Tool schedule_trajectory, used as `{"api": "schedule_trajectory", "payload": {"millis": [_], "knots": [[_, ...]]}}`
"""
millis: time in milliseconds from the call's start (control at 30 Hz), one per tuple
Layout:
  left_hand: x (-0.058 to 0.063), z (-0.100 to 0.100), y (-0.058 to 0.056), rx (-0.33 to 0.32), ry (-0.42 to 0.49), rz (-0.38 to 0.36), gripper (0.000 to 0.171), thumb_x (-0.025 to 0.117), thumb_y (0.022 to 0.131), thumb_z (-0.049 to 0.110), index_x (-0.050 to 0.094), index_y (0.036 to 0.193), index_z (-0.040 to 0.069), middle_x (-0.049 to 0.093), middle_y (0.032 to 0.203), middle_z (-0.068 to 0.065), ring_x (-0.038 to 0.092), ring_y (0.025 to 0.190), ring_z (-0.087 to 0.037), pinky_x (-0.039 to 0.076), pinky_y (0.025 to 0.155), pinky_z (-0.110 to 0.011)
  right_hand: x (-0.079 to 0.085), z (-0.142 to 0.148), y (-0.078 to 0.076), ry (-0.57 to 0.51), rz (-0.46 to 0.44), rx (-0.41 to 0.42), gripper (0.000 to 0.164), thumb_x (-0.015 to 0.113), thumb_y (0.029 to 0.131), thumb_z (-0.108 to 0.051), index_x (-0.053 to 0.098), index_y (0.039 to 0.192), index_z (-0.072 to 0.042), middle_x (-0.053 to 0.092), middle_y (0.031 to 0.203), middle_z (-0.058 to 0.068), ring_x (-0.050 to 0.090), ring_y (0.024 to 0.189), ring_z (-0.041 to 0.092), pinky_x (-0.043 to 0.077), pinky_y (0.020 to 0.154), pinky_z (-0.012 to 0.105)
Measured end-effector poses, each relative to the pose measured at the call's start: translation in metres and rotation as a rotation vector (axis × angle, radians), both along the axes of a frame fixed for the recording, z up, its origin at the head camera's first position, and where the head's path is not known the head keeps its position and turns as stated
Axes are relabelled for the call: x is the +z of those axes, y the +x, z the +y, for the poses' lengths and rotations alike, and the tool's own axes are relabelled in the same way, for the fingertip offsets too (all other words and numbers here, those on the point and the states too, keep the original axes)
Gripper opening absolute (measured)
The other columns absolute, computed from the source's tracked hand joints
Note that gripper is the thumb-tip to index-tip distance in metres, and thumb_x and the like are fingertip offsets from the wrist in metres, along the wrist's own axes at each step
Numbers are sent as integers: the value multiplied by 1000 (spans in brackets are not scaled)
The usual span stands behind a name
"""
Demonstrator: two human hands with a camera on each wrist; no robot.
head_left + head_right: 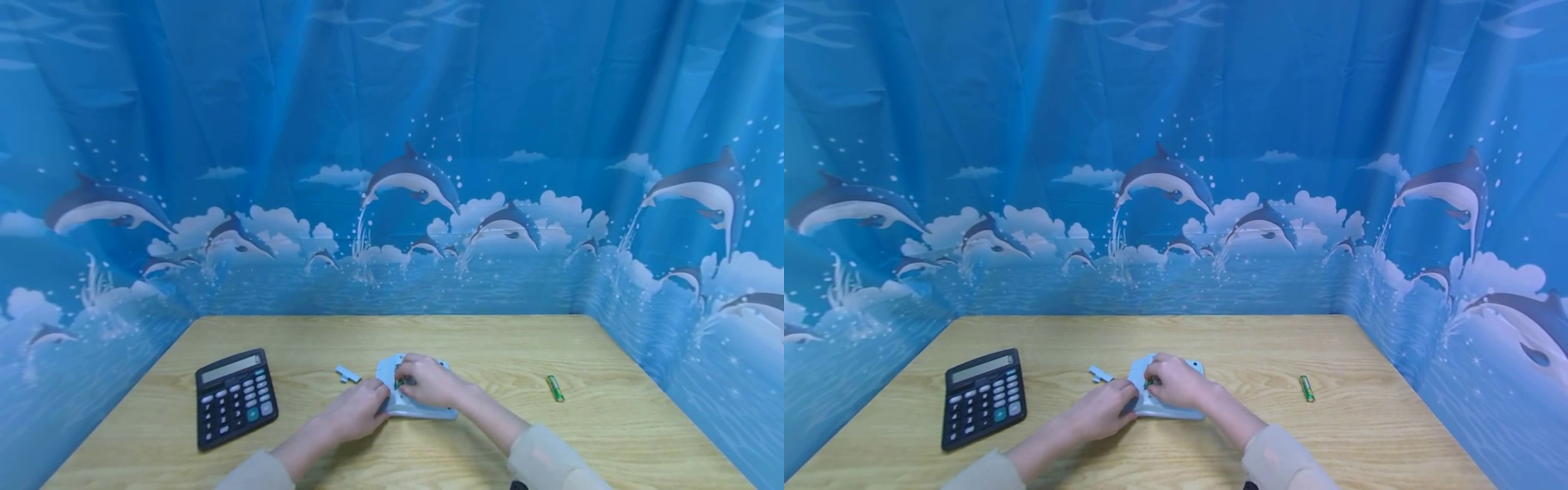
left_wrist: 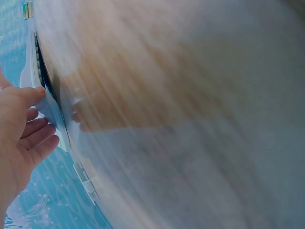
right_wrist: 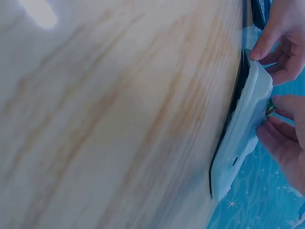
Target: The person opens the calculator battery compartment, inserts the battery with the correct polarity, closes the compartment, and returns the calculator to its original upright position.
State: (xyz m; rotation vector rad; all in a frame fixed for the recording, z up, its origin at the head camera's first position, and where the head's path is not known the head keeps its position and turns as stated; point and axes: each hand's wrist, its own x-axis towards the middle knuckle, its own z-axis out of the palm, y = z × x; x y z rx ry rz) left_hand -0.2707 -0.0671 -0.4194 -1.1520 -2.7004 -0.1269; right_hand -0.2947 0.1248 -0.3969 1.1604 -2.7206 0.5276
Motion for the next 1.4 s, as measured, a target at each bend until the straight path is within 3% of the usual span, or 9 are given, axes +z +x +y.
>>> {"api": "schedule_trajectory", "payload": {"millis": [333, 567, 733, 1133, 1400], "knots": [[2, 2, 0, 27, -8, -14, 28, 70, 81, 25, 61, 103, 9, 60, 95, -3, 57, 87, -11, 49, 73, -22, 1, 0, 0, 33, 20, -70, 19, 67, 83, -15, 69, 101, -8, 64, 95, -1, 60, 89, 11, 49, 77, 23], [2, 1, 1, 12, 0, -13, 28, 70, 81, 23, 62, 102, 8, 60, 96, -4, 58, 87, -12, 49, 74, -22, -1, -1, 0, 27, 5, -115, 16, 67, 82, -18, 68, 95, -9, 59, 81, -6, 52, 72, 4, 46, 64, 19], [0, 1, 0, 6, 12, -18, 27, 70, 81, 23, 62, 101, 7, 60, 96, -5, 58, 88, -13, 49, 75, -23, -1, 0, 1, 24, -5, -161, 17, 69, 81, -21, 70, 91, -7, 59, 80, -4, 54, 73, 7, 48, 66, 22], [0, 0, 0, -14, 34, -18, 25, 70, 81, 22, 62, 99, 6, 60, 93, -4, 58, 86, -12, 49, 74, -22, 1, -2, 0, 51, -94, -195, 18, 68, 82, -23, 72, 90, -7, 56, 80, -5, 51, 72, 6, 46, 65, 22], [-1, -1, 0, -26, 46, 20, 23, 71, 80, 21, 61, 95, 7, 59, 90, -4, 57, 82, -13, 49, 72, -22, 3, -4, -1, 24, -189, -254, 17, 70, 80, -25, 71, 85, -9, 54, 81, -3, 50, 71, 8, 45, 64, 24]]}}
